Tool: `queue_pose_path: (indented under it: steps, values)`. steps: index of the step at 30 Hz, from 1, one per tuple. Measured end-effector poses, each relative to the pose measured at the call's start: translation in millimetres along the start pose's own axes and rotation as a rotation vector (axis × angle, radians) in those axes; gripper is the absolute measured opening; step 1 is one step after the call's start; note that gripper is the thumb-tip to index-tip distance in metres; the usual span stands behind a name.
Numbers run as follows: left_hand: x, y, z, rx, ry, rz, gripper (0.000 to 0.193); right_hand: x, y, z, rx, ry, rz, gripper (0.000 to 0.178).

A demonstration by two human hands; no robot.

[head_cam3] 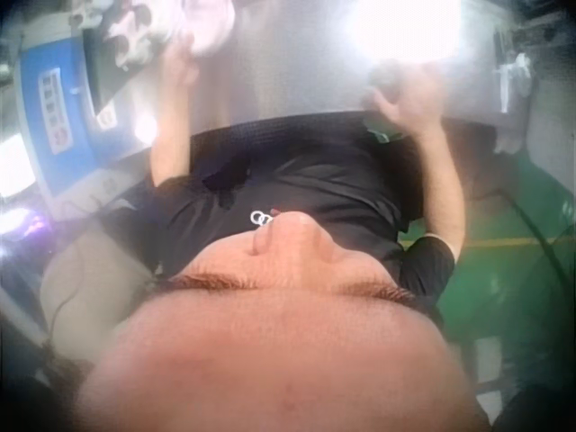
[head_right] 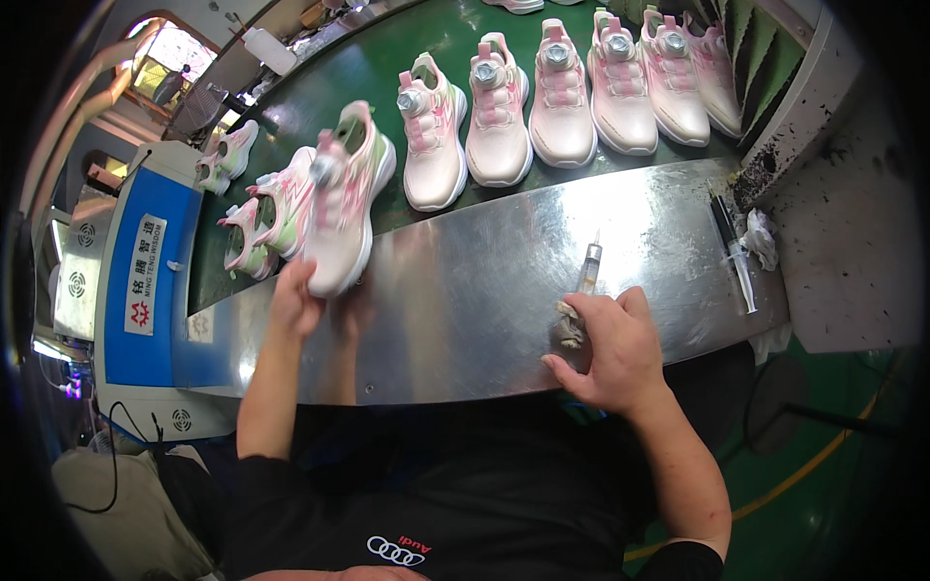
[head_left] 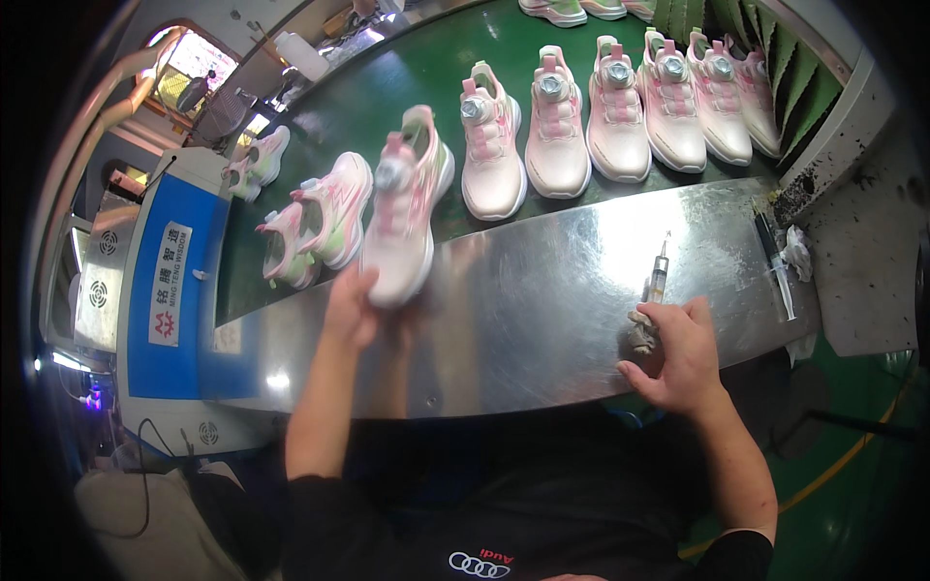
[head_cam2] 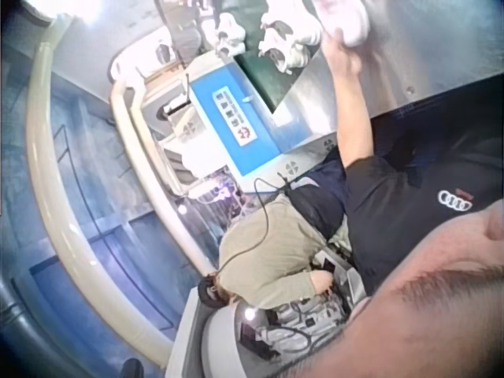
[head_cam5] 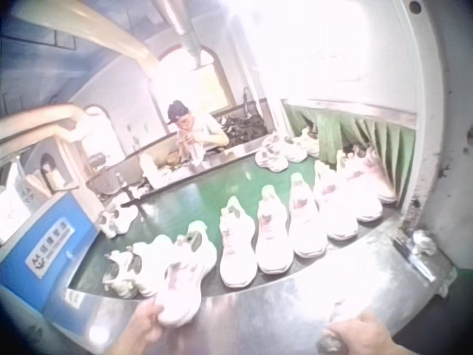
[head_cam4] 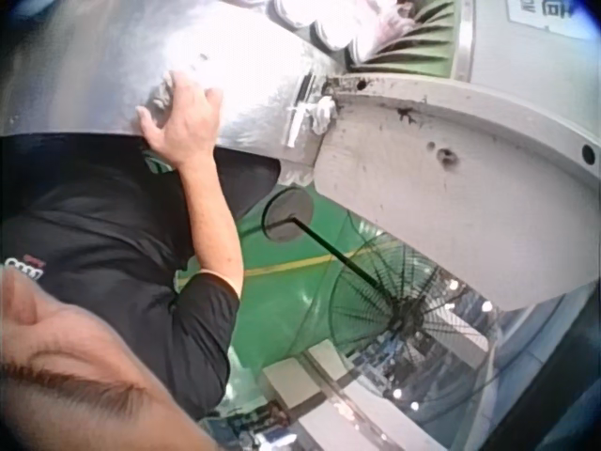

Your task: The person repeatedly picks up shoes from a conveyor belt, applies liquid along the shoe sole edges using a syringe, and places the shoes onto the conveyor belt.

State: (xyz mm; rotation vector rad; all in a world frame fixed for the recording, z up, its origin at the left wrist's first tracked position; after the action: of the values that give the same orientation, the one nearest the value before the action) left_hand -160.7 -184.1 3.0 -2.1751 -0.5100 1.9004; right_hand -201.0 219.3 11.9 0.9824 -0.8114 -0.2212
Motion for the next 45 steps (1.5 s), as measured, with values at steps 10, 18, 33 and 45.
queue_pose_path:
  steps: [10, 18, 33, 45]
  values:
    - [2.0, 14.4, 95.9, -0.073, 0.288, 0.242, 0.034, 6.1, -4.8, 1.1, 0.013, -0.025, 0.002, 0.058]
    - [-28.3, 89.8, -14.8, -0.294, -0.080, 0.419, 0.018, 3.1, -2.3, 0.7, -0.028, -0.013, 0.034, 0.056]
    - [-61.0, 111.8, 30.4, -0.457, -0.208, 0.675, 0.048, 7.9, -3.2, -0.6, -0.061, -0.012, 0.025, 0.053]
    - [8.0, -30.4, -143.9, -0.104, -0.185, 1.061, 0.098, 0.9, -3.3, -15.0, -0.090, -0.108, 0.241, 0.050]
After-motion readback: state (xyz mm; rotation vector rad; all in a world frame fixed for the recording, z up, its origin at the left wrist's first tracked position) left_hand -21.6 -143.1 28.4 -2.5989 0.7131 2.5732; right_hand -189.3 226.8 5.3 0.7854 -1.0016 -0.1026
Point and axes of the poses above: each hand's wrist, its own z-axis towards the middle knuckle, its own y-axis out of the back of the hand, x = y × z, the point moved 3 cm from there along z, towards the middle knuckle, and after that the axes turned 12 degrees about x, right-handed, at the moved point
